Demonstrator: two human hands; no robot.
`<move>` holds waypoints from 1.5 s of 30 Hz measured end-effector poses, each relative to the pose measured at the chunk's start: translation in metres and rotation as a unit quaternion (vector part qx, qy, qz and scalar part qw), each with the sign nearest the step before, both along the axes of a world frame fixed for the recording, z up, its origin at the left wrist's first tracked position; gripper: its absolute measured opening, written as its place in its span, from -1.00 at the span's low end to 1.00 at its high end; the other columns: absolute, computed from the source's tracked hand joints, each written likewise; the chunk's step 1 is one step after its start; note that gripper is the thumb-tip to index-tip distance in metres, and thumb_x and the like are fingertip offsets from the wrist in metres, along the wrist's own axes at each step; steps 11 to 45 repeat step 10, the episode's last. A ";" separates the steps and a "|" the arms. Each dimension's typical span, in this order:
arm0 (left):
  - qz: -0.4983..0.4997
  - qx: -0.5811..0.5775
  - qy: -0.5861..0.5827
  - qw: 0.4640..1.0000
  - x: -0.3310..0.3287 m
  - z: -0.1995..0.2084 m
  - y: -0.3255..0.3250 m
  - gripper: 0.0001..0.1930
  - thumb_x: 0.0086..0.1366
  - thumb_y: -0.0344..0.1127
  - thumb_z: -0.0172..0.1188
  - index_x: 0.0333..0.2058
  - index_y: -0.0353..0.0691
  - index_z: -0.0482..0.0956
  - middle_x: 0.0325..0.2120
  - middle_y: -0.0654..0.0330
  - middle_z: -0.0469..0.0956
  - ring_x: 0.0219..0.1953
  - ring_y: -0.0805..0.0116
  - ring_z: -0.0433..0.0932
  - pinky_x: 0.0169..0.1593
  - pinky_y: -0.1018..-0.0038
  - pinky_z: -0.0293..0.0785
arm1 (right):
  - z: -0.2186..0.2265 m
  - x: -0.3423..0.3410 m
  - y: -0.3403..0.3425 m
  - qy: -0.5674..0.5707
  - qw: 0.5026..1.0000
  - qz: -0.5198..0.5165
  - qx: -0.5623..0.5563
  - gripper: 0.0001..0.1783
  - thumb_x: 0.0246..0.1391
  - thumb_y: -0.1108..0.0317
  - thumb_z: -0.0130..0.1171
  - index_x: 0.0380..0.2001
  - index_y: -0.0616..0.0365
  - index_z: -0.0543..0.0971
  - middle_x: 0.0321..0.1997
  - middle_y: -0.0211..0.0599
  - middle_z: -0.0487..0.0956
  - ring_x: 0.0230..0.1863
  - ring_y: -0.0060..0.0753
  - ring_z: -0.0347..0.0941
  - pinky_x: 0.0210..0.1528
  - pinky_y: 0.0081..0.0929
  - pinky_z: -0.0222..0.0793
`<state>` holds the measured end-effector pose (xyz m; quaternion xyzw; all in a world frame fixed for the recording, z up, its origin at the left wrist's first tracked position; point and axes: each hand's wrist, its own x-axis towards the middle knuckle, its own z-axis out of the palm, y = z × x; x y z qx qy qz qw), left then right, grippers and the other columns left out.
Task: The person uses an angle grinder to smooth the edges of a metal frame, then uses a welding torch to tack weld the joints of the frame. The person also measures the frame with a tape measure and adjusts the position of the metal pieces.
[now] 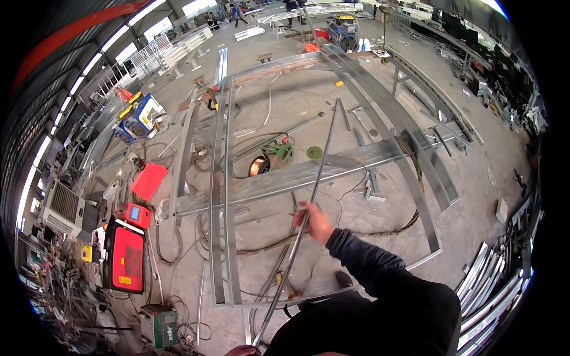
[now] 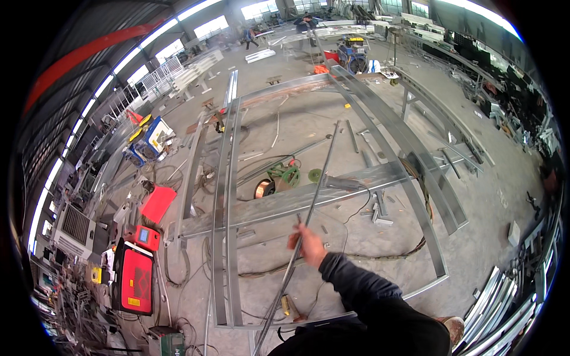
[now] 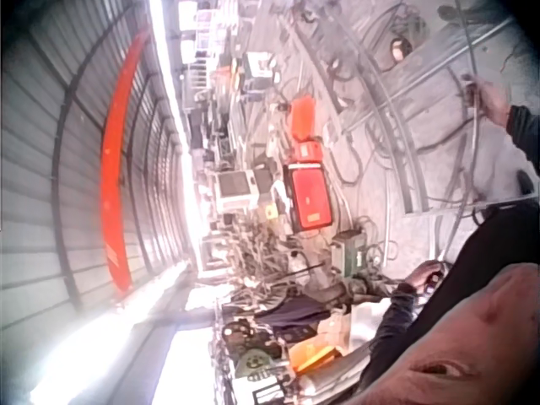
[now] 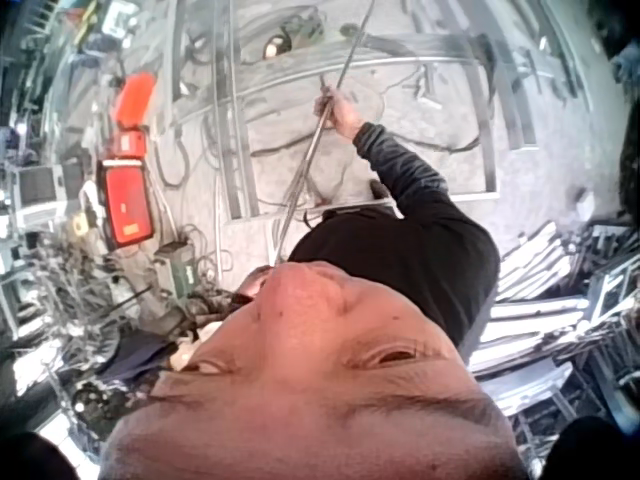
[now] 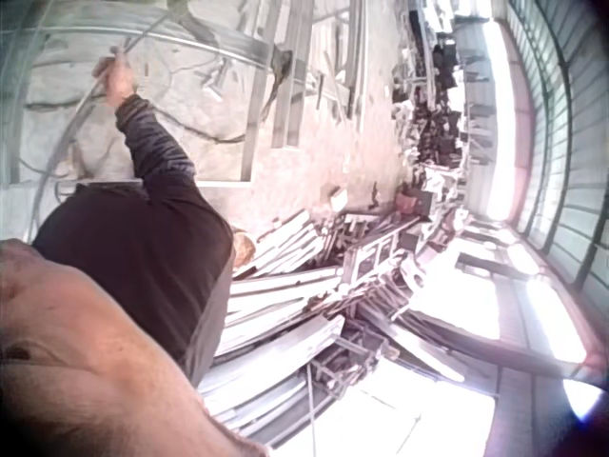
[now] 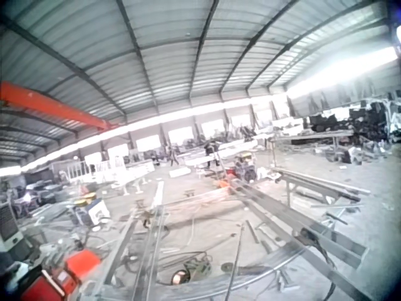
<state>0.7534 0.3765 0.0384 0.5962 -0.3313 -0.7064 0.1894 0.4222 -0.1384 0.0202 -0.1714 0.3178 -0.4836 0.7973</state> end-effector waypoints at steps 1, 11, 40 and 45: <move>-0.053 -0.100 -0.020 0.993 0.003 -0.003 -0.009 -0.61 0.26 -0.20 0.31 0.00 -0.29 0.63 -0.17 0.03 0.65 -0.08 0.03 0.62 0.01 0.17 0.52 | -0.009 0.017 0.029 0.000 0.999 0.032 -0.024 -0.50 0.49 -0.05 -0.02 0.15 0.17 0.46 -0.25 -0.20 0.63 -0.25 -0.27 0.60 -0.16 -0.23 0.59; -0.088 -0.200 -0.059 0.974 -0.018 0.043 -0.158 -0.67 0.58 -0.21 -0.06 -0.17 -0.34 0.61 -0.27 0.16 0.67 -0.20 0.36 0.64 -0.06 0.40 0.54 | -0.006 0.110 0.227 0.116 0.910 0.397 -0.016 -0.48 0.51 -0.06 -0.02 0.27 0.08 0.48 0.09 -0.23 0.60 0.06 -0.37 0.58 0.23 -0.33 0.51; -0.088 -0.200 -0.059 0.974 -0.018 0.043 -0.158 -0.67 0.58 -0.21 -0.06 -0.17 -0.34 0.61 -0.27 0.16 0.67 -0.20 0.36 0.64 -0.06 0.40 0.54 | -0.006 0.110 0.227 0.116 0.910 0.397 -0.016 -0.48 0.51 -0.06 -0.02 0.27 0.08 0.48 0.09 -0.23 0.60 0.06 -0.37 0.58 0.23 -0.33 0.51; -0.088 -0.200 -0.059 0.974 -0.018 0.043 -0.158 -0.67 0.58 -0.21 -0.06 -0.17 -0.34 0.61 -0.27 0.16 0.67 -0.20 0.36 0.64 -0.06 0.40 0.54 | -0.006 0.110 0.227 0.116 0.910 0.397 -0.016 -0.48 0.51 -0.06 -0.02 0.27 0.08 0.48 0.09 -0.23 0.60 0.06 -0.37 0.58 0.23 -0.33 0.51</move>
